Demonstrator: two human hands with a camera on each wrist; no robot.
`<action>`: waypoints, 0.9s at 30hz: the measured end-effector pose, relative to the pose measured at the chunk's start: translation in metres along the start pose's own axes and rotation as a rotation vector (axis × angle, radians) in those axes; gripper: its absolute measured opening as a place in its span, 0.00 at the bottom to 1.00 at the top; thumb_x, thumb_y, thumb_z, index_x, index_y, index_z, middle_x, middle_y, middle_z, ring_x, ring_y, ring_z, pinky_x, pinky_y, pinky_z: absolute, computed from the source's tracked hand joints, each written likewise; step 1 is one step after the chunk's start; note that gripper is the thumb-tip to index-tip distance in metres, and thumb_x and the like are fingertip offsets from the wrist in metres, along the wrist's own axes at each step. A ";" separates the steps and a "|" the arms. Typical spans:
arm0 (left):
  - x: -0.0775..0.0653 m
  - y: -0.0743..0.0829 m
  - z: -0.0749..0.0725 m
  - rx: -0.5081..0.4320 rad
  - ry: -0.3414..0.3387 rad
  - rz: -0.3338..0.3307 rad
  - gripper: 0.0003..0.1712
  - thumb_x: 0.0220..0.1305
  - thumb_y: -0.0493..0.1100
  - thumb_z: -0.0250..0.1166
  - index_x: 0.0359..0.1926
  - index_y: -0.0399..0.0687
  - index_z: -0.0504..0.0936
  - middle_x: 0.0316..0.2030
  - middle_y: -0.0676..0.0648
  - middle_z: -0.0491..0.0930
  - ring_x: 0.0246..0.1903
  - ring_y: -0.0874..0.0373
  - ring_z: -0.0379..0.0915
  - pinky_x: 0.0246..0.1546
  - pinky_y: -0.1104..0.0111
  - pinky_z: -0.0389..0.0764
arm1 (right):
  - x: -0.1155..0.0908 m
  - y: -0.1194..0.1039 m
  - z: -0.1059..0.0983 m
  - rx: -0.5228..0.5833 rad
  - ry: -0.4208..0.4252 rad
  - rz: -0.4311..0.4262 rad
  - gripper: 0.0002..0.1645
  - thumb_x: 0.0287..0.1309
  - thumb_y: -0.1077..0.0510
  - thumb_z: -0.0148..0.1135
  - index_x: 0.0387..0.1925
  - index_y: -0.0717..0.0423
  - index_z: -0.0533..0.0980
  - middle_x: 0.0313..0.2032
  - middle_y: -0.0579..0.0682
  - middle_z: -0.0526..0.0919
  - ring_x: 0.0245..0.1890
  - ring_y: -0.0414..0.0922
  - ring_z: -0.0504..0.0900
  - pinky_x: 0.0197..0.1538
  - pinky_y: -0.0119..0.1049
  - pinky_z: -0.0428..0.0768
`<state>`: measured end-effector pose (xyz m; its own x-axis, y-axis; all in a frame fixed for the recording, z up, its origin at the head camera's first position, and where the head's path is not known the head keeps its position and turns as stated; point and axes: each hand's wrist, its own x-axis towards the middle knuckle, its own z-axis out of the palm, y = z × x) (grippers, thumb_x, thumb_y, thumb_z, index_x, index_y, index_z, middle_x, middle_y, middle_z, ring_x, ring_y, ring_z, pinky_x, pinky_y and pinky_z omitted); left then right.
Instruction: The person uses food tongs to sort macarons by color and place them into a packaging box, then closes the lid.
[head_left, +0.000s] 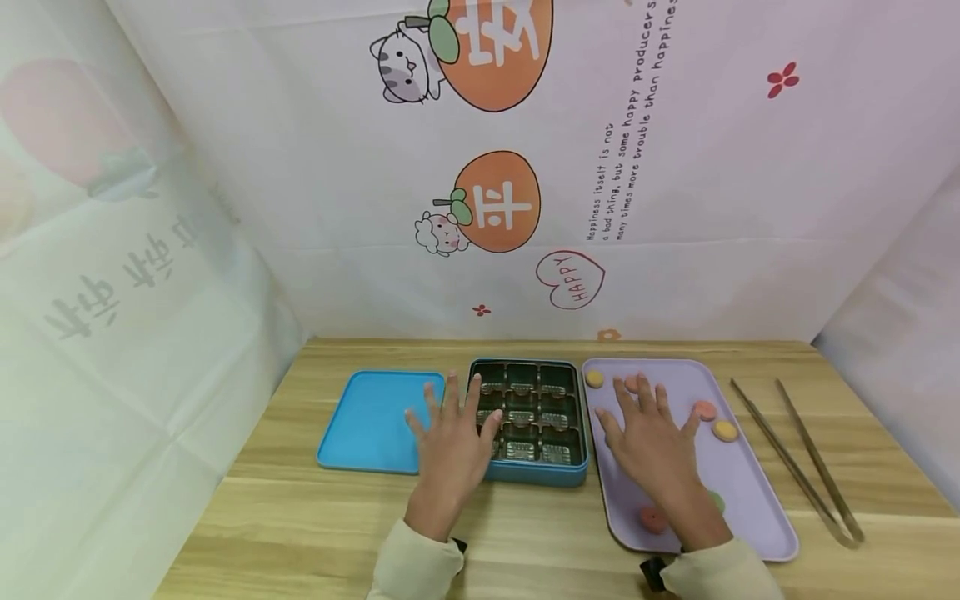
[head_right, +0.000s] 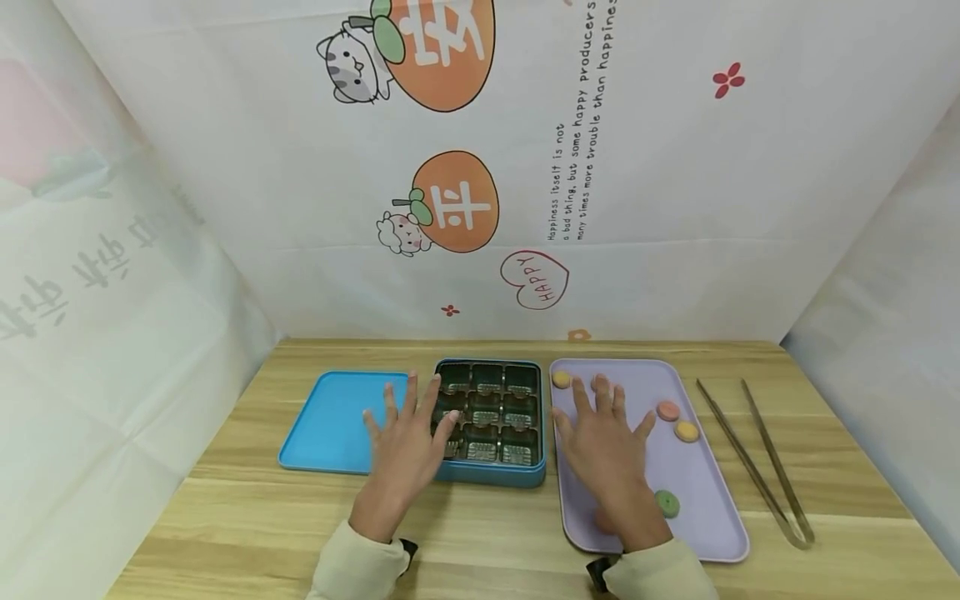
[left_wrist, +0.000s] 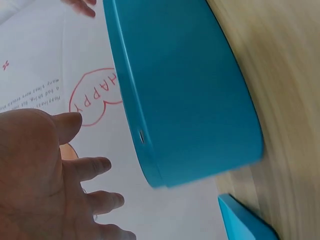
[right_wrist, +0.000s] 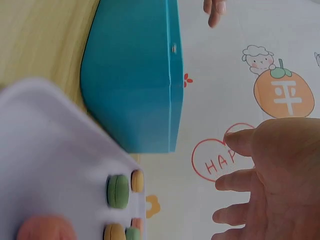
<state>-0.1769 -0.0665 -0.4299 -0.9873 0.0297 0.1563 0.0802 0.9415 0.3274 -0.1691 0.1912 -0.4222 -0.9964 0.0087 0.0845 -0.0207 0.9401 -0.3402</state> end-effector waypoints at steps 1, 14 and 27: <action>-0.001 -0.003 -0.001 -0.001 -0.005 -0.002 0.39 0.80 0.67 0.48 0.84 0.63 0.54 0.84 0.43 0.48 0.82 0.30 0.39 0.73 0.24 0.47 | -0.001 0.003 -0.001 -0.001 -0.002 0.001 0.42 0.81 0.35 0.42 0.81 0.58 0.59 0.80 0.71 0.51 0.78 0.75 0.50 0.67 0.88 0.39; -0.011 -0.039 0.000 -0.168 -0.095 0.030 0.42 0.79 0.66 0.53 0.85 0.61 0.51 0.84 0.41 0.47 0.82 0.30 0.41 0.73 0.25 0.47 | -0.010 0.050 -0.014 -0.047 0.021 0.031 0.44 0.81 0.35 0.42 0.79 0.64 0.59 0.76 0.78 0.55 0.74 0.79 0.55 0.67 0.84 0.55; -0.018 -0.059 0.002 -0.376 -0.185 0.040 0.49 0.73 0.66 0.62 0.85 0.60 0.51 0.84 0.40 0.48 0.81 0.34 0.47 0.72 0.29 0.59 | -0.028 0.114 -0.022 -0.045 0.128 0.076 0.41 0.79 0.40 0.52 0.72 0.71 0.65 0.70 0.82 0.62 0.64 0.84 0.65 0.57 0.82 0.67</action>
<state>-0.1639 -0.1221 -0.4539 -0.9877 0.1555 0.0170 0.1294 0.7511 0.6474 -0.1415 0.3052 -0.4424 -0.9763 0.1211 0.1796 0.0611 0.9494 -0.3080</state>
